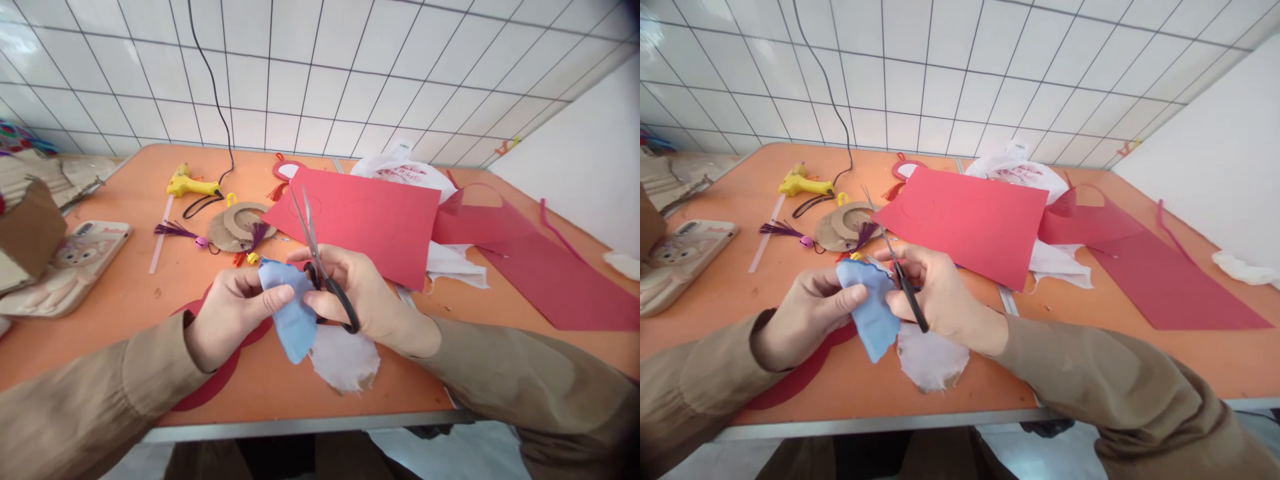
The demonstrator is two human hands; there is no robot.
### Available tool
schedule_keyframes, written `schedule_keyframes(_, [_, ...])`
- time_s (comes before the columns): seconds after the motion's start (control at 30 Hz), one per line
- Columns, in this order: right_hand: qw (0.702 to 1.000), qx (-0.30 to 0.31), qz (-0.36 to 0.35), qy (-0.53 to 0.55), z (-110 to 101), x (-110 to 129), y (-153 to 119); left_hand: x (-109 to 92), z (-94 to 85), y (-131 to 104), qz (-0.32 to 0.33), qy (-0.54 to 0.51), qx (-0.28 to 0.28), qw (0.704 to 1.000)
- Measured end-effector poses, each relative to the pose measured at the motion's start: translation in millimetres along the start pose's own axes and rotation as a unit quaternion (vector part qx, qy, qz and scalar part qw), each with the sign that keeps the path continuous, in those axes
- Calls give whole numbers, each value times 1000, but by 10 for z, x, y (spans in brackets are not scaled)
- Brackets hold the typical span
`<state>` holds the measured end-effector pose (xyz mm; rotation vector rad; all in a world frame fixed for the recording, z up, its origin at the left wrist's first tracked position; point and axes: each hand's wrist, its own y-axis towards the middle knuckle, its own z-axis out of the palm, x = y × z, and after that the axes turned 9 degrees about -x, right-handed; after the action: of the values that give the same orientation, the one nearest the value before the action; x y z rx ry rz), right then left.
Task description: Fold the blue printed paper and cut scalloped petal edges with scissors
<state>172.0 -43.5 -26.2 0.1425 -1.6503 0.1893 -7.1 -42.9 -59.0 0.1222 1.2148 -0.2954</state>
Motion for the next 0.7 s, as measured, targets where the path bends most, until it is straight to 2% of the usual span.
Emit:
schedule_keyframes(0.1, [1000, 3, -21, -2, -2, -9, 4, -33, 9, 7, -29, -7, 18, 999])
schedule_keyframes(0.3, [998, 6, -60, 1, 19, -10, 5, -30, 48, 22, -61, -11, -11, 998])
schedule_keyframes(0.4, [998, -2, -59, -3, 16, 5, 0, -19, 56, 21, -65, -20, -29, 997])
schedule_keyframes(0.57, [998, 25, -46, 26, 18, 2, -17, -30, 66, 20, -49, -33, -67, 996])
schedule_keyframes(0.7, [999, 0, -51, 12, 31, 23, -26, -33, 75, 9, -52, -32, -78, 995])
